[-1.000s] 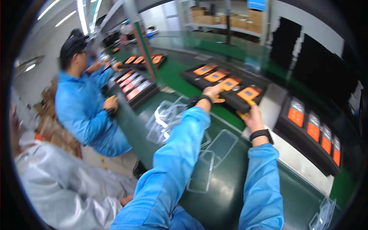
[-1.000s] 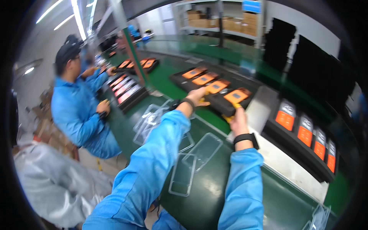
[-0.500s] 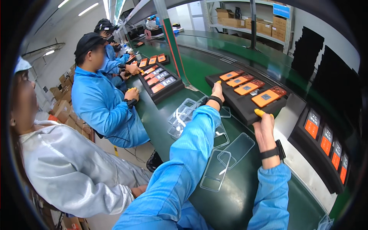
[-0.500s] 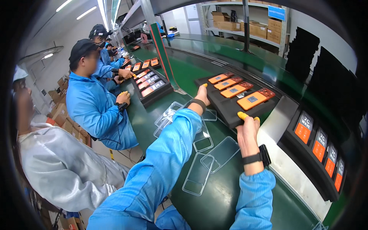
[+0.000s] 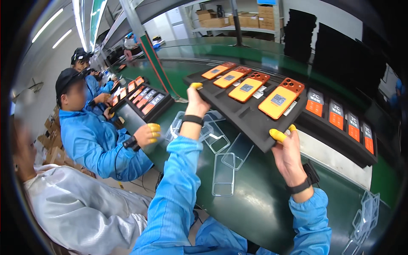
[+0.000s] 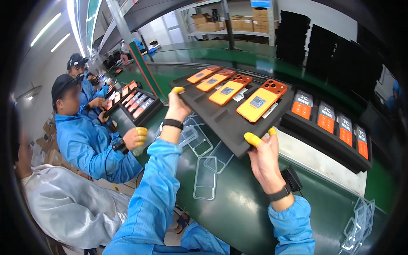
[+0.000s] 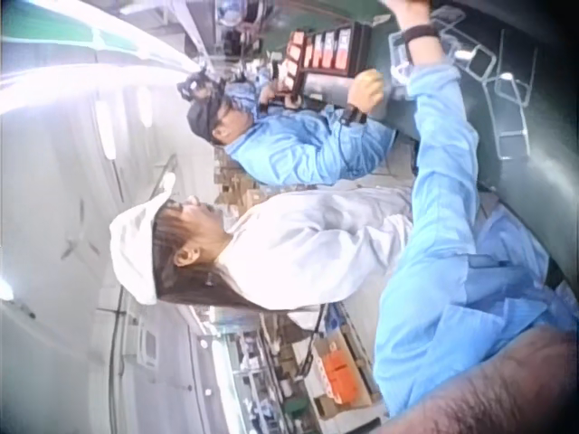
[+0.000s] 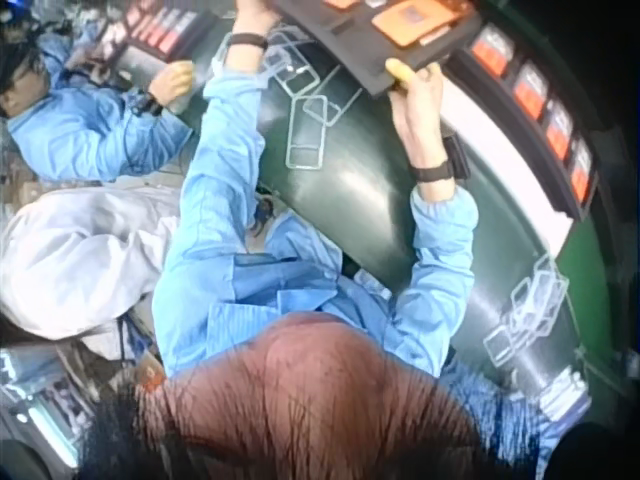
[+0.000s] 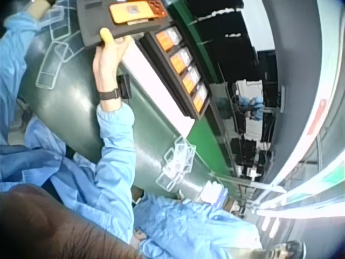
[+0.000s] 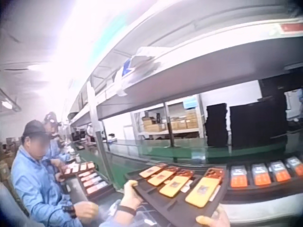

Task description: Manually assemble smartphone components, including applying screens and placing phones into assembly trays on a production line.

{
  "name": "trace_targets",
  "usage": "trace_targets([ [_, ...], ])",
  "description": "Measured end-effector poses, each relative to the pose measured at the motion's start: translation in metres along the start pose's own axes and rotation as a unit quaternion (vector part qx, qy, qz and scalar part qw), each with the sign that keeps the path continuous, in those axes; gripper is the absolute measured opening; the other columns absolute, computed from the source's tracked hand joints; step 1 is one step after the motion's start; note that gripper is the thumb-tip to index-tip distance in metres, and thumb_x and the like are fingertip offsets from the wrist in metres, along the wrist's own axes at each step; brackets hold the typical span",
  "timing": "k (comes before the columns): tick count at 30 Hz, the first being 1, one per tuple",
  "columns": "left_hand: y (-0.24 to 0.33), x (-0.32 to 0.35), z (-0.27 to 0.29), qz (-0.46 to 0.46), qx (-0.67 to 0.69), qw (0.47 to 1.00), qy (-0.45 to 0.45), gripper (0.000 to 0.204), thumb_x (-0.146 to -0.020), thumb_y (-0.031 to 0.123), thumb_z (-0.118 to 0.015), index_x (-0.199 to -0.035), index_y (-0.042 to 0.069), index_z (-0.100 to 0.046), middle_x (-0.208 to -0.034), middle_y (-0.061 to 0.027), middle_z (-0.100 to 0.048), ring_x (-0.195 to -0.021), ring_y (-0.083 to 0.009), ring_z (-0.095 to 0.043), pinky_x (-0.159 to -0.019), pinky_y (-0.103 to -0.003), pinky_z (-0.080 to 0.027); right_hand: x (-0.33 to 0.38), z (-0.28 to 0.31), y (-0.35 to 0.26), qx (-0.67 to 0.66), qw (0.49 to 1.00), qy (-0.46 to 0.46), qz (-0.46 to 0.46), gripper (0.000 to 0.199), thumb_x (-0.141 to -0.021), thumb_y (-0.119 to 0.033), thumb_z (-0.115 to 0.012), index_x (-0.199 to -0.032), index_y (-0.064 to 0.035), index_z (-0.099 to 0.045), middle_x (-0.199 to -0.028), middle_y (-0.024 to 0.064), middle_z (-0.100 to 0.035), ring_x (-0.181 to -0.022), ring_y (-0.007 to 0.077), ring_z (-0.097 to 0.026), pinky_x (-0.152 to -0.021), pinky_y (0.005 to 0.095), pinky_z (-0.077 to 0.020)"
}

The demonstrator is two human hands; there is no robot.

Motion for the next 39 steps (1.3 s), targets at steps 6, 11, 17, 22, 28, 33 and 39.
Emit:
trace_targets([
  [6,-0.008,0.13,-0.055,0.029,-0.087,0.992,-0.086,0.053,-0.087,0.046,-0.06,-0.126,0.011,-0.059,-0.119,-0.0087,-0.066,-0.111,-0.0248,-0.062,-0.093,-0.043,-0.048,0.097,0.059,-0.089,0.025,0.999,-0.027,0.037,0.06,-0.081,0.001,-0.066,-0.137,-0.0005,-0.044,-0.123,0.013,-0.062,-0.113,0.0212,-0.061,-0.1,0.0363,-0.0472],
  [11,-0.059,0.233,-0.049,0.092,-0.109,0.978,-0.155,0.04,-0.093,0.032,-0.061,-0.124,0.006,-0.059,-0.125,-0.0104,-0.064,-0.119,-0.026,-0.057,-0.101,-0.041,-0.043,0.192,0.136,-0.151,0.096,0.994,0.035,0.035,0.07,-0.075,-0.001,-0.068,-0.14,0.0072,-0.043,-0.131,0.0134,-0.059,-0.119,0.0216,-0.059,-0.104,0.0317,-0.0449],
  [17,-0.152,0.355,0.001,0.199,-0.085,0.973,-0.075,0.021,-0.095,0.022,-0.056,-0.095,0.006,-0.069,-0.102,-0.0079,-0.071,-0.1,-0.0264,-0.065,-0.092,-0.044,-0.048,0.314,0.282,-0.174,0.212,0.961,0.169,0.046,0.058,-0.074,0.004,-0.069,-0.13,0.0057,-0.055,-0.125,0.0106,-0.062,-0.116,0.0199,-0.059,-0.093,0.0299,-0.0522],
  [22,-0.206,0.415,0.036,0.233,-0.123,0.964,-0.023,0.035,-0.09,-0.002,-0.06,-0.124,0.004,-0.056,-0.113,-0.0116,-0.066,-0.101,-0.0271,-0.065,-0.086,-0.046,-0.054,0.351,0.33,-0.152,0.254,0.942,0.215,-0.036,0.052,-0.079,0.009,-0.064,-0.13,0.0062,-0.056,-0.115,0.0068,-0.063,-0.106,0.0154,-0.061,-0.087,0.0307,-0.0544],
  [28,-0.259,0.419,0.032,0.258,-0.103,0.96,-0.016,0.024,-0.096,0.004,-0.057,-0.12,0.005,-0.058,-0.11,-0.0104,-0.067,-0.102,-0.0267,-0.065,-0.093,-0.048,-0.054,0.349,0.353,-0.171,0.434,0.858,0.274,-0.017,0.052,-0.082,0.001,-0.073,-0.13,0.0078,-0.057,-0.11,0.0085,-0.068,-0.096,0.0159,-0.066,-0.086,0.0283,-0.0524],
  [33,-0.285,0.413,0.013,0.272,-0.092,0.956,-0.053,0.024,-0.096,0.007,-0.059,-0.12,0.002,-0.06,-0.117,-0.0139,-0.064,-0.111,-0.0283,-0.062,-0.099,-0.046,-0.054,0.334,0.344,-0.222,0.651,0.638,0.411,0.012,0.024,-0.08,-0.01,-0.076,-0.1,0.0022,-0.074,-0.094,0.019,-0.071,-0.09,0.0241,-0.07,-0.079,0.0328,-0.0526],
  [39,-0.302,0.394,-0.02,0.388,-0.183,0.903,-0.036,0.022,-0.1,0.011,-0.058,-0.111,-0.007,-0.057,-0.111,-0.0176,-0.065,-0.112,-0.031,-0.063,-0.1,-0.051,-0.053,0.309,0.355,-0.248,0.862,0.293,0.376,0.172,0.014,-0.079,-0.011,-0.072,-0.09,-0.0019,-0.073,-0.09,0.0169,-0.064,-0.087,0.0372,-0.061,-0.077,0.0455,-0.0512],
])
Point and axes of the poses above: each hand's wrist, its own x-axis away from the middle knuckle, its own z-axis out of the back of the hand, y = z × x, the point moved 6 cm from there along -x, towards the middle knuckle
